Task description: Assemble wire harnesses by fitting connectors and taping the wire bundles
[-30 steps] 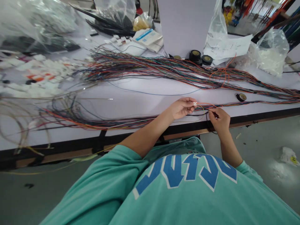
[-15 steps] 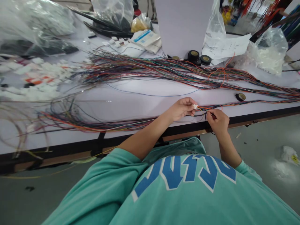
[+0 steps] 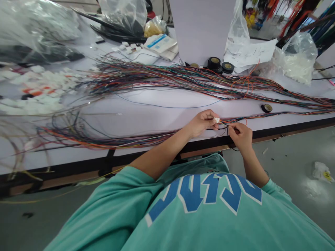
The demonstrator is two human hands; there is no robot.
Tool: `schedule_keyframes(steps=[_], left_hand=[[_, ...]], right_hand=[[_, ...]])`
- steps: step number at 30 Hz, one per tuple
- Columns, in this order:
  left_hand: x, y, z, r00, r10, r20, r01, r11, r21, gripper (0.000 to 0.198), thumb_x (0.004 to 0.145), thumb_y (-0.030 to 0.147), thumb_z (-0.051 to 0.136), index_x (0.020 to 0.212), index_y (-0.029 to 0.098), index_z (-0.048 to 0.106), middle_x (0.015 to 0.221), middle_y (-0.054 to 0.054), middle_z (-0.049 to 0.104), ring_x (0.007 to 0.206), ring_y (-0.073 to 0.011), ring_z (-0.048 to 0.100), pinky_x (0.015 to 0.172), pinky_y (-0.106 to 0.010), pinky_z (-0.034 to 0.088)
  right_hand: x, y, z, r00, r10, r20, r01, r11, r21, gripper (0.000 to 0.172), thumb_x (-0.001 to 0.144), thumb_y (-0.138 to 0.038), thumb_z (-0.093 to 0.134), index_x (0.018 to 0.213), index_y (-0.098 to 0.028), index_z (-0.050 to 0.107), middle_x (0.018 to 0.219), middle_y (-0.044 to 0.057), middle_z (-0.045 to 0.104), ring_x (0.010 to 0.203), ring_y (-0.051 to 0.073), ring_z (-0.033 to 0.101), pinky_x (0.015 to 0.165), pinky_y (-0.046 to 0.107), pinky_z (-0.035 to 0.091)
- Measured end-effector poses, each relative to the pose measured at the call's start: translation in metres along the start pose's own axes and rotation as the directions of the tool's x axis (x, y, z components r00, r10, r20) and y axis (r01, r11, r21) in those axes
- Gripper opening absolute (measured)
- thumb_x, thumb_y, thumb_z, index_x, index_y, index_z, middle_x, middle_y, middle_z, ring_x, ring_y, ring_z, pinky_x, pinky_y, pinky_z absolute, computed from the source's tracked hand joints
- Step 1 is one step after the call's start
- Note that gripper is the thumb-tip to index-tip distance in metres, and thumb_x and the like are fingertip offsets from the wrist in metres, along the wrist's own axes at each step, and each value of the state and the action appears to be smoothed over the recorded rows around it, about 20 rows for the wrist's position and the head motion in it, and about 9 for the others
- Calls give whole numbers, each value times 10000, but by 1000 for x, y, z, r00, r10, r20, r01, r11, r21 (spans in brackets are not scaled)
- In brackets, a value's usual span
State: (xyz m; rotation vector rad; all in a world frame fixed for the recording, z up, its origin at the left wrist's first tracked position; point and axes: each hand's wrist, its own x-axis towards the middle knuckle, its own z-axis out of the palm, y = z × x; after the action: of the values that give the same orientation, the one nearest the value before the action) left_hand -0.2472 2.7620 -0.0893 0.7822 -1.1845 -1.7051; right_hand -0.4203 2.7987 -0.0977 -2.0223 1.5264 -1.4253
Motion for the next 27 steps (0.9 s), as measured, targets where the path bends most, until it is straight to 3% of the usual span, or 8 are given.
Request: schedule_keyframes(steps=[5, 16, 20, 27], left_hand=[[1, -2, 0, 1000, 27, 15, -28, 1000, 2, 341, 575, 259, 814, 744, 135, 545, 634, 21, 624, 567, -98, 607, 595, -242, 527], [0, 1, -1, 999, 27, -22, -27, 1000, 4, 275, 637, 212, 769, 760, 135, 536, 638, 25, 627, 572, -91, 615, 613, -242, 538], [0, 1, -2, 999, 20, -27, -20, 1000, -11, 328, 593, 232, 801, 769, 140, 539, 648, 26, 633, 575, -94, 616, 608, -241, 540], [1, 1, -3, 997, 57, -44, -57, 998, -14, 338, 593, 231, 798, 768, 140, 524, 654, 27, 627, 567, -87, 611, 604, -232, 539]], right_hand=[[3, -2, 1, 997, 60, 38, -63, 996, 65, 198, 698, -315, 490, 607, -215, 636, 571, 0, 628, 529, 135, 546, 528, 249, 423], [7, 1, 8, 998, 40, 47, -44, 996, 81, 207, 714, -317, 486, 624, -217, 643, 574, -3, 632, 538, 136, 554, 534, 245, 425], [10, 7, 9, 998, 32, 50, -36, 995, 89, 220, 738, -330, 491, 664, -219, 666, 630, 6, 667, 565, 142, 577, 547, 249, 439], [14, 8, 11, 998, -10, 62, 12, 999, -33, 207, 764, -309, 509, 774, -252, 707, 736, 6, 712, 628, 151, 618, 577, 255, 429]])
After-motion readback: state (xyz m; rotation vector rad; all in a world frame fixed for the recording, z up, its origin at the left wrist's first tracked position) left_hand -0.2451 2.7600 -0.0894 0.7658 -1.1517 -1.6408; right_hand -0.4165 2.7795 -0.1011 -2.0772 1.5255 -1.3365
